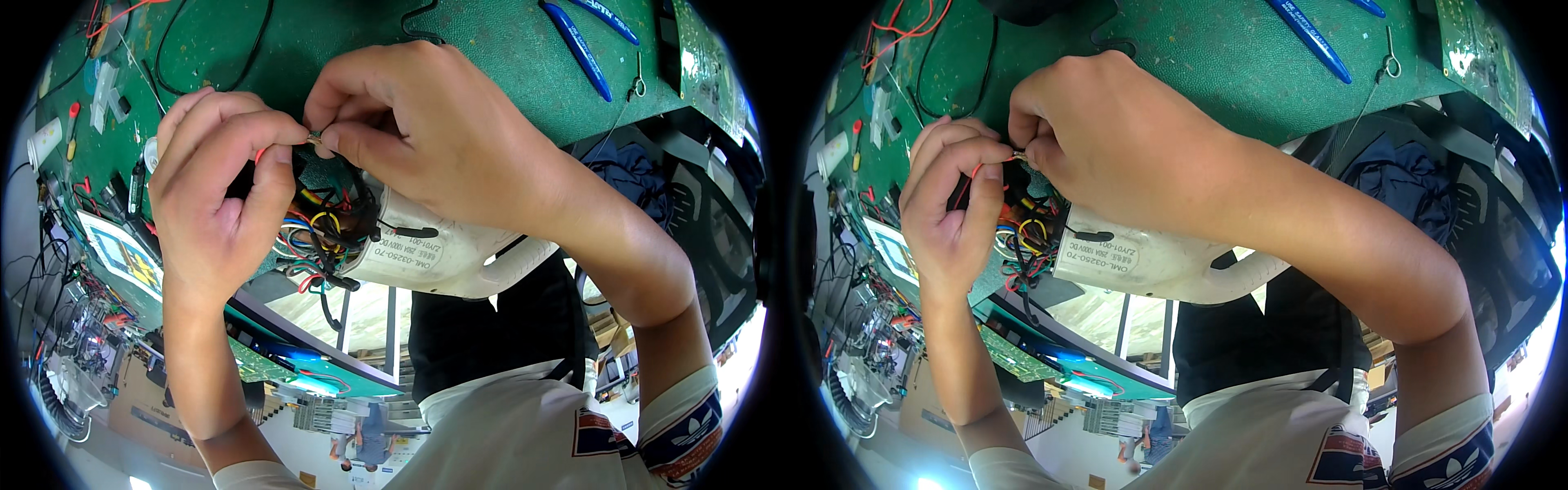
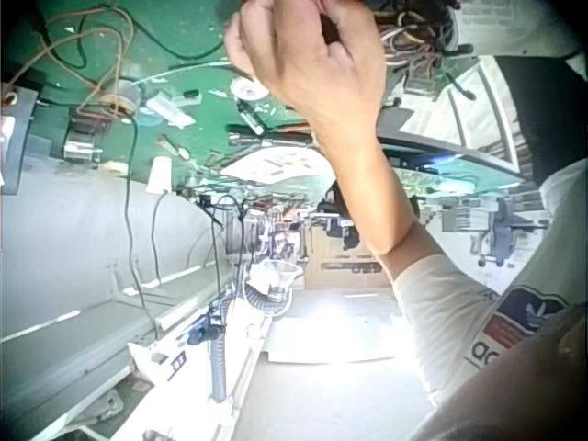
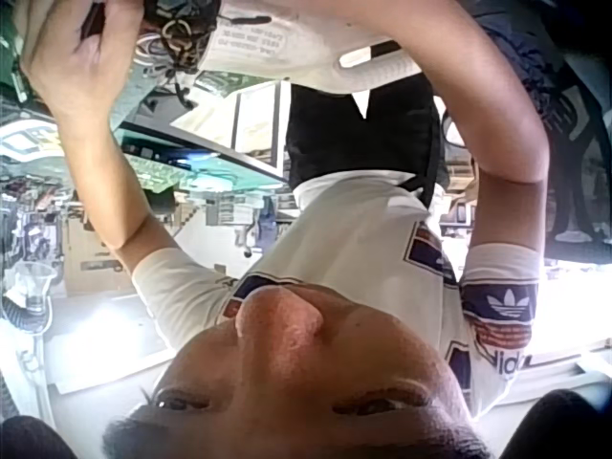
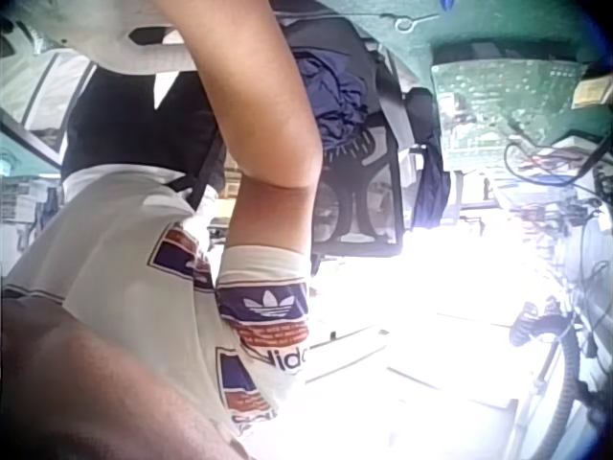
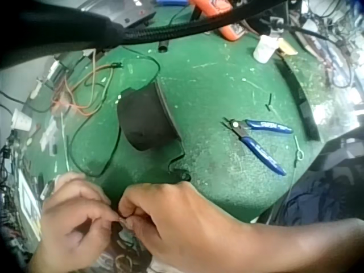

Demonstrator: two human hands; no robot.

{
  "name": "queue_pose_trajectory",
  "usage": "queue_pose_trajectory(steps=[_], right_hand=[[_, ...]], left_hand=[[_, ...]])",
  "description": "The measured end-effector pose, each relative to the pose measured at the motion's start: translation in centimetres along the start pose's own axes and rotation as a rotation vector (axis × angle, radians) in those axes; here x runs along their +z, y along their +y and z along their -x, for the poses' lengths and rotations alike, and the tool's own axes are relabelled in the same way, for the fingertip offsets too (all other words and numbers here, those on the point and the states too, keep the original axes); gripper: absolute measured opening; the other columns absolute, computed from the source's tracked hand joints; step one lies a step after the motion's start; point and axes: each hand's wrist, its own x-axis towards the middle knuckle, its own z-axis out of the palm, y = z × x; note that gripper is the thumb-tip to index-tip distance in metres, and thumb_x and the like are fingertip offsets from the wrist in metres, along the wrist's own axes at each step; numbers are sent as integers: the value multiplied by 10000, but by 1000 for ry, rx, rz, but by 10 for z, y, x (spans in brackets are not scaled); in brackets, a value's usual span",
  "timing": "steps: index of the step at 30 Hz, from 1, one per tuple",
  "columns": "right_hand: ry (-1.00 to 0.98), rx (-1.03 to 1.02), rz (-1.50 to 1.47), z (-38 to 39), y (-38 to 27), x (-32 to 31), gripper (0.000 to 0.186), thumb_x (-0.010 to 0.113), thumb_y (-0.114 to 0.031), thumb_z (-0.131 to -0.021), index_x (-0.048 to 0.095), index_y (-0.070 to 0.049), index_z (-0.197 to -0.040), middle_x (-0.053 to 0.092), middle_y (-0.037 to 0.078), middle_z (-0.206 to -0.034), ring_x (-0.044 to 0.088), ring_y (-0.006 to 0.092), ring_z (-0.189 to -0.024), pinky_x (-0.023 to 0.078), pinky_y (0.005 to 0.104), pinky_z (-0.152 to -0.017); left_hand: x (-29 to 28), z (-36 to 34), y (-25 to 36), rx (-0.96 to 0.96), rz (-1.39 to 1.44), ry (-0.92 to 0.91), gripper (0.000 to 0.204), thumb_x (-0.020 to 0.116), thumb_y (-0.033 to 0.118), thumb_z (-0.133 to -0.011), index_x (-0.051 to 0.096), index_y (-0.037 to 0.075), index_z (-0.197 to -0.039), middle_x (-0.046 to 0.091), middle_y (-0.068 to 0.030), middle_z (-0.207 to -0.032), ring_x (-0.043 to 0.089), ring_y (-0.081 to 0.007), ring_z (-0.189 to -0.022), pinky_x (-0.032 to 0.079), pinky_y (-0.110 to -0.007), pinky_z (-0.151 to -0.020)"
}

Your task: The person twists wires together on a disassembled white electronic device, applies a soldering iron to the connections, and uses wire cutters to trim excess wire at a repair bench.

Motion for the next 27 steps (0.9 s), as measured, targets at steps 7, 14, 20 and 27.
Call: queue_pose_trajectory(steps=[7, 14, 20, 27], right_hand=[[-58, 13, 76, -4, -4, -2, 91, 665, -10, -831, 729, 30, -882, 721, 219, -805, 726, 380, -774, 582, 428, -734], [-62, 22, 48, -2, -2, -2, 100, 668, -11, -835, 732, 24, -904, 712, 231, -810, 720, 388, -787, 576, 442, -735], [-57, -34, 105, -2, 0, 0, 91, 652, 3, -845, 723, 28, -896, 706, 223, -785, 711, 397, -763, 573, 448, -718], [-28, -64, 61, 2, 1, 4, 98, 643, 18, -833, 713, 37, -899, 686, 233, -746, 694, 408, -718, 566, 461, -693]], left_hand=[[1, 2, -1, -29, 15, 13, 99, 681, 22, -835, 702, 64, -922, 634, -71, -838, 603, -270, -809, 453, -400, -944], [-1, 0, 0, -14, -7, 3, 104, 686, 16, -826, 708, 64, -916, 635, -72, -836, 598, -278, -812, 462, -395, -914], [1, 0, 0, -34, 3, 15, 121, 684, 4, -816, 715, 64, -916, 634, -70, -831, 599, -279, -815, 470, -397, -910], [1, 0, 0, -25, -24, 12, 119, 677, 7, -809, 720, 61, -905, 631, -71, -830, 597, -278, -813, 475, -395, -896]])
